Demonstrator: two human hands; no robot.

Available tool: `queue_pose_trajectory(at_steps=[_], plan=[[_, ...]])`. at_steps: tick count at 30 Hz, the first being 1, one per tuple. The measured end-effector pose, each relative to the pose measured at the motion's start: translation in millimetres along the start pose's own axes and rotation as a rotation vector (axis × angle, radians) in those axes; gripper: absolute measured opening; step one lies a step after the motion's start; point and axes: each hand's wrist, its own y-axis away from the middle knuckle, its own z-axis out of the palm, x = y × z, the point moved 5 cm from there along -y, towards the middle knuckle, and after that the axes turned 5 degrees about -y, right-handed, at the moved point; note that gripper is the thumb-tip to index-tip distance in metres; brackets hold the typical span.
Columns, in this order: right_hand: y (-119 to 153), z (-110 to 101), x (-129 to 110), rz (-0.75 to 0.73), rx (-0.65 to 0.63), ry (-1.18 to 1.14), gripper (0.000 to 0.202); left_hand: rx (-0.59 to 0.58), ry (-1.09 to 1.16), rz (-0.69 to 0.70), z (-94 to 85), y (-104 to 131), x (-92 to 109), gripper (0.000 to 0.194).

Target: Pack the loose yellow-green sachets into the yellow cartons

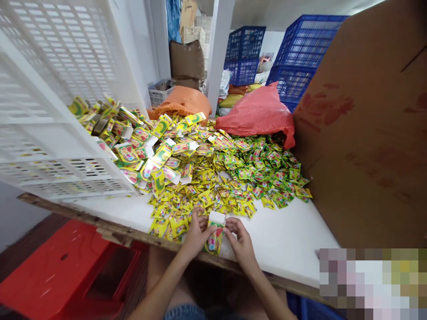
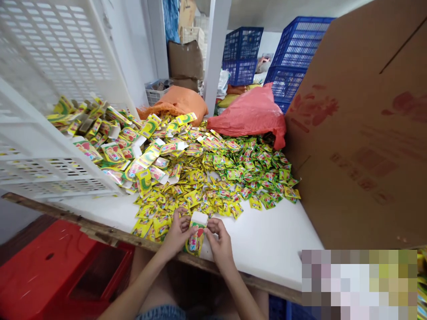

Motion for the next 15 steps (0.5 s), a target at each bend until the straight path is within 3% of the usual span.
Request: queue_pose_trajectory(at_steps=[6,8,12,15], plan=[[-7.7,6.3,-5.4,-0.04,-0.149,0.118,0.025,-0.09,-0.069,-0.005,-0.7,-3.3,-3.9,0.025],[-11.2,6.5,-6.5,-0.062,-0.127,0.123,0.024,-0.098,-0.069,-0.005,0.4,-3.9,-4.4,0.02],[-15.0,5.3,-4.9,-0.044,-0.012,0.064,0.03,-0.033,0.014,0.056,-0.7,-0.6,3.7,0.024],[-13.6,9.3,-11.8,-0.074,-0.104,0.091,0.024,-0.049,0.002,0.056,0.1,0.4,9.2,0.024]])
